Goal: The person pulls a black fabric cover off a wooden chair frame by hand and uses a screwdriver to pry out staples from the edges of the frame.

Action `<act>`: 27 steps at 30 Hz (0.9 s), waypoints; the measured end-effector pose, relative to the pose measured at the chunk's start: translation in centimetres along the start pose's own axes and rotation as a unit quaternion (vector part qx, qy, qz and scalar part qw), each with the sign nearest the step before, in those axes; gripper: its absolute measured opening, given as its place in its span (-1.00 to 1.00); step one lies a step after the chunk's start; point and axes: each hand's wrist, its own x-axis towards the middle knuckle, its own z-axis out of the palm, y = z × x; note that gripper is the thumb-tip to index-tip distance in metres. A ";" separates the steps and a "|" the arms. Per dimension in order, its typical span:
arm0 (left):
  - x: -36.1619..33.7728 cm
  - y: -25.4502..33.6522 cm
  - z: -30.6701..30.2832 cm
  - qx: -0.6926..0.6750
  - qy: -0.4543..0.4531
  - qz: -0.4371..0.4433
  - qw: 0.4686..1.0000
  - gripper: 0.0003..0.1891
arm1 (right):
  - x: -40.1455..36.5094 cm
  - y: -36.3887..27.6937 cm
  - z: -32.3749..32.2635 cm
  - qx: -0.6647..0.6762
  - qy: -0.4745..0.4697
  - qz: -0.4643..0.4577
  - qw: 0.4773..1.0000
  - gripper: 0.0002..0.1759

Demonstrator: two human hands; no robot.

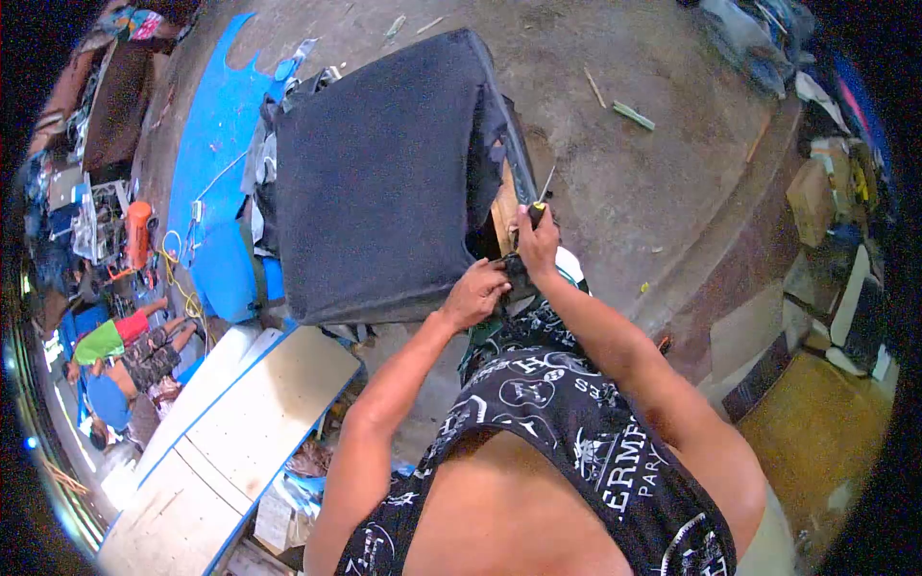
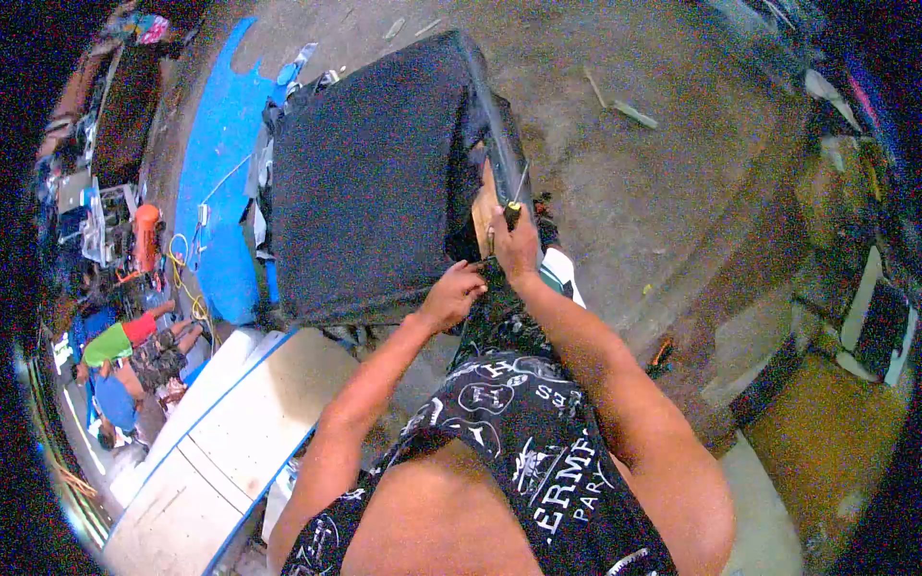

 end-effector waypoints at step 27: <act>0.2 0.4 -2.5 0.229 0.016 0.015 0.973 -0.42 | 1.3 0.8 -0.5 -0.177 0.006 -0.039 0.983 -0.54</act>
